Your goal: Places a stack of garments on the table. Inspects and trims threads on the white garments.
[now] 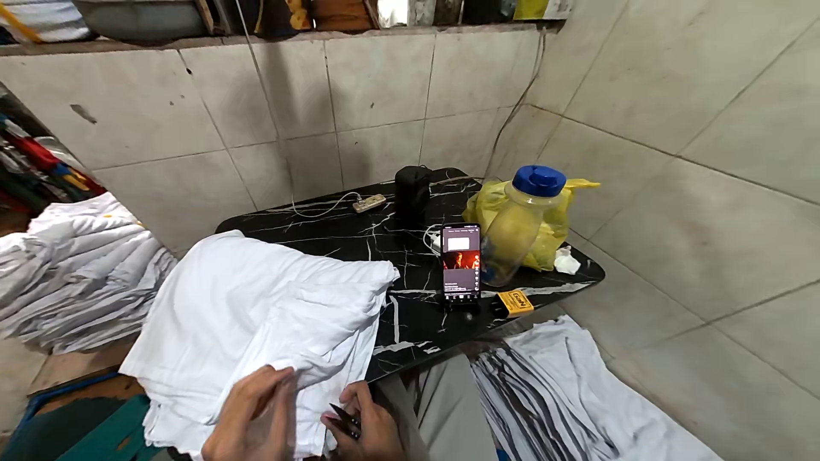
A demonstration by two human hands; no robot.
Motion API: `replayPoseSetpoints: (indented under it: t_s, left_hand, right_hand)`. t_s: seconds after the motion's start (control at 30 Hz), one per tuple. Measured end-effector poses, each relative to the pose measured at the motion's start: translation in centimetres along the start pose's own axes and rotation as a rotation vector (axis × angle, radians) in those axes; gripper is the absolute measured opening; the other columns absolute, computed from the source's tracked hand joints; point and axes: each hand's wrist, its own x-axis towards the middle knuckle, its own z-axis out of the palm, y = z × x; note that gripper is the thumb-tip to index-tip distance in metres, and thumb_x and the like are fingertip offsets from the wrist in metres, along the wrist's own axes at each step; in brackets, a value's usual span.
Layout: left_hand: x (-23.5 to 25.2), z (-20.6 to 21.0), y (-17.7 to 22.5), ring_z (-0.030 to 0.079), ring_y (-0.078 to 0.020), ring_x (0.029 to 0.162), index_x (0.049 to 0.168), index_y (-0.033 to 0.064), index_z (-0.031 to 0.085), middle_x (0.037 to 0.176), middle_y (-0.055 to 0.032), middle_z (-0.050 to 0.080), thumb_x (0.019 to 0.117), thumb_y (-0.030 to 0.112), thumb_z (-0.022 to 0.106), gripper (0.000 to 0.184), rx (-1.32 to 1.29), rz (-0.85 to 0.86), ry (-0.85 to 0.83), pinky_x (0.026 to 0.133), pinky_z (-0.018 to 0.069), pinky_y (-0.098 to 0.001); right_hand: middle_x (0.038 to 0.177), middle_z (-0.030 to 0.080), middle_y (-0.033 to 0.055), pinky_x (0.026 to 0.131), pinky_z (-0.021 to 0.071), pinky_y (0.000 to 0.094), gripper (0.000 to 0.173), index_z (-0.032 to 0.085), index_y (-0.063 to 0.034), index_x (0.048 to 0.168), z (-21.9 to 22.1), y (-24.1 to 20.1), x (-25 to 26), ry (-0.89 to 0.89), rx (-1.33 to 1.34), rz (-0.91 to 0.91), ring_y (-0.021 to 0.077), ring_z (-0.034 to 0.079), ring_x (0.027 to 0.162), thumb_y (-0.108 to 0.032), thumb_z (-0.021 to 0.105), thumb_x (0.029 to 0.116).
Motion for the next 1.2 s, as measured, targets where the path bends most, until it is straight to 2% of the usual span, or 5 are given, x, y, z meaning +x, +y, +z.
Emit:
replayPoseSetpoints:
  t_s: [0.37,0.67,0.9,1.07,1.2]
  left_hand:
    - [2.3,1.9,-3.4,0.052,-0.0475,0.126,0.116,0.0109,0.074,0.132,-0.0246,0.061,0.0965,0.028,0.059,0.030,0.395,0.043,-0.055,0.103,0.0402,-0.0610]
    - [-2.6,-1.7,-0.9,0.064,-0.0326,0.115,0.113,0.0055,0.076,0.120,-0.0188,0.070,0.0916,0.034,0.077,0.036,0.023,-0.046,-0.492,0.102,0.0483,-0.0494]
    - [-3.1,-0.5,-1.9,0.068,-0.0239,0.105,0.114,0.0018,0.074,0.109,-0.0119,0.075,0.0979,0.019,0.069,0.024,0.085,-0.005,-0.342,0.098,0.0521,-0.0399]
    - [-2.8,-0.3,-1.2,0.069,-0.0280,0.095,0.101,0.0033,0.080,0.096,-0.0149,0.074,0.0944,0.009,0.065,0.017,0.180,0.005,-0.287,0.088,0.0554,-0.0393]
    - [-2.6,-0.1,-1.1,0.067,-0.0298,0.088,0.102,0.0081,0.080,0.093,-0.0128,0.073,0.0903,0.020,0.070,0.019,0.250,0.010,-0.326,0.081,0.0544,-0.0442]
  right_hand:
    - [0.077,0.068,0.0135,0.065,0.0556,0.0354,0.024,0.068,0.0053,0.100,0.3,-0.4,0.1,0.108,0.324,-0.045,0.0186,0.065,0.066,-0.018,0.064,0.1001]
    - [0.073,0.062,0.0035,0.063,0.0512,0.0240,0.013,0.062,0.0030,0.088,-1.0,-2.1,-0.4,0.082,0.582,-0.063,0.0054,0.059,0.065,-0.006,0.061,0.0970]
    - [0.069,0.061,-0.0036,0.057,0.0460,0.0195,0.009,0.066,-0.0021,0.085,-0.7,0.4,0.0,0.133,0.685,0.101,0.0005,0.053,0.059,-0.003,0.075,0.0875]
    - [0.090,0.074,0.0048,0.075,0.0593,0.0274,0.038,0.064,0.0079,0.122,-1.6,-0.8,-0.1,0.082,0.781,0.179,0.0076,0.070,0.081,0.000,0.076,0.0867]
    - [0.083,0.070,0.0009,0.068,0.0537,0.0215,0.012,0.072,0.0028,0.102,-1.6,-0.6,0.2,0.026,0.671,0.116,0.0018,0.063,0.072,-0.003,0.072,0.0907]
